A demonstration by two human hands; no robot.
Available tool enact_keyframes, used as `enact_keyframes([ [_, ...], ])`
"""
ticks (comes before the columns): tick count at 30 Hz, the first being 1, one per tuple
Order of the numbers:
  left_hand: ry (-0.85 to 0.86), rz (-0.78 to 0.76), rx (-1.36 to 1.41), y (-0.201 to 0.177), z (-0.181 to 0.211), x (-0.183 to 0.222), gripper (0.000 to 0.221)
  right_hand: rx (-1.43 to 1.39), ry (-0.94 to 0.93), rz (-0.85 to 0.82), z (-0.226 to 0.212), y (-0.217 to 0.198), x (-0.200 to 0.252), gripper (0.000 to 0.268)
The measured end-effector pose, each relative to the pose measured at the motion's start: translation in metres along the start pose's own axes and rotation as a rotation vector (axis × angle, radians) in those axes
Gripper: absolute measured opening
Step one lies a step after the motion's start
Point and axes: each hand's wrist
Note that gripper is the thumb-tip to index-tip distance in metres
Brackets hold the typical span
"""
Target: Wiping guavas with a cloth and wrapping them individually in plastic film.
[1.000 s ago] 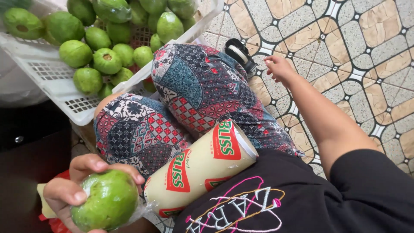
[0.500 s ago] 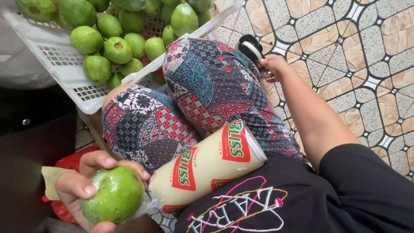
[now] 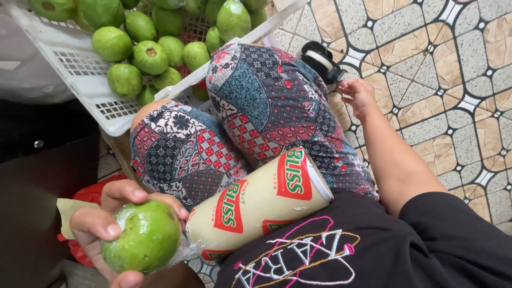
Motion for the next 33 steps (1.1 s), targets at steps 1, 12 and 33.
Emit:
enact_keyframes([
  [1,0.003,0.003,-0.002,0.003,0.0,0.001,0.052,0.002,-0.001,-0.004,-0.002,0.001,0.0,0.01],
  [12,0.052,0.06,-0.382,0.057,-0.004,-0.012,0.046,0.863,-0.364,0.232,0.023,-0.079,-0.138,0.022],
  [33,0.186,-0.219,-0.797,0.085,0.008,-0.025,0.047,1.016,-1.332,-1.896,-0.329,0.228,0.376,0.014],
])
Point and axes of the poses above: each hand's wrist, its own x-axis away from the middle knuckle, its own y-axis out of the palm, z = x × y, and after that the axes turned 5 degrees about z, right-handed
